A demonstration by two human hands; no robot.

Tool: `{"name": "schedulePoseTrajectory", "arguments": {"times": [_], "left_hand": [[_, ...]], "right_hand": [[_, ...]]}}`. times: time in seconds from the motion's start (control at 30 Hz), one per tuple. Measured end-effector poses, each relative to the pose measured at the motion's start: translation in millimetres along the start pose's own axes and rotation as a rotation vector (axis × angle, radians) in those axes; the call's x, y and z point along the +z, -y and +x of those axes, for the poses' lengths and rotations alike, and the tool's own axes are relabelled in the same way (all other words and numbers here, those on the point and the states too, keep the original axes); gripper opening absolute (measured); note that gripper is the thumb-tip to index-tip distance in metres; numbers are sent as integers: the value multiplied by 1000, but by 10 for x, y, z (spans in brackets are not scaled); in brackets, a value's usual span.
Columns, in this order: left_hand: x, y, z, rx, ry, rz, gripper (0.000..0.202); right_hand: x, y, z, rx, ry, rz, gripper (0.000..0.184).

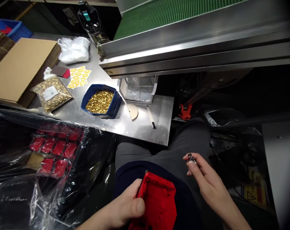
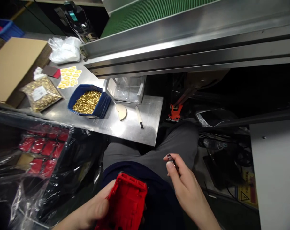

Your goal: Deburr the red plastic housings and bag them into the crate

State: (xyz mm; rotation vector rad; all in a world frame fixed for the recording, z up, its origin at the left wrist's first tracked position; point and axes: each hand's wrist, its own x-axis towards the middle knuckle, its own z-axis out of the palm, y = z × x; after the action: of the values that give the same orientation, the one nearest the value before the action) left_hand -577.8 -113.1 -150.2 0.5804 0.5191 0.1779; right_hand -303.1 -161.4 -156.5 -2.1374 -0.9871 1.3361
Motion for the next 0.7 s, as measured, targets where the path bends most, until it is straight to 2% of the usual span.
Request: {"name": "schedulePoseTrajectory", "arguments": {"times": [0.07, 0.13, 0.27, 0.33, 0.43, 0.53, 0.7], "left_hand": [[10, -2, 30, 62, 19, 174, 99], [11, -30, 79, 182, 33, 412, 93], [29, -88, 165, 630, -70, 1077, 81], [87, -105, 173, 801, -143, 1423, 67], [210, -132, 148, 839, -217, 1646, 48], [289, -158, 124, 818, -217, 1699, 44], [294, -158, 122, 790, -211, 1692, 43]], "right_hand": [[30, 32, -44, -77, 83, 82, 33], [59, 97, -89, -135, 154, 125, 28], [59, 242, -185, -175, 251, 141, 28], [21, 281, -243, -163, 325, 169, 31], [-59, 293, -334, -76, 460, 214, 32], [-118, 276, -406, -15, 557, 264, 32], [-127, 227, -436, -3, 578, 266, 30]]}}
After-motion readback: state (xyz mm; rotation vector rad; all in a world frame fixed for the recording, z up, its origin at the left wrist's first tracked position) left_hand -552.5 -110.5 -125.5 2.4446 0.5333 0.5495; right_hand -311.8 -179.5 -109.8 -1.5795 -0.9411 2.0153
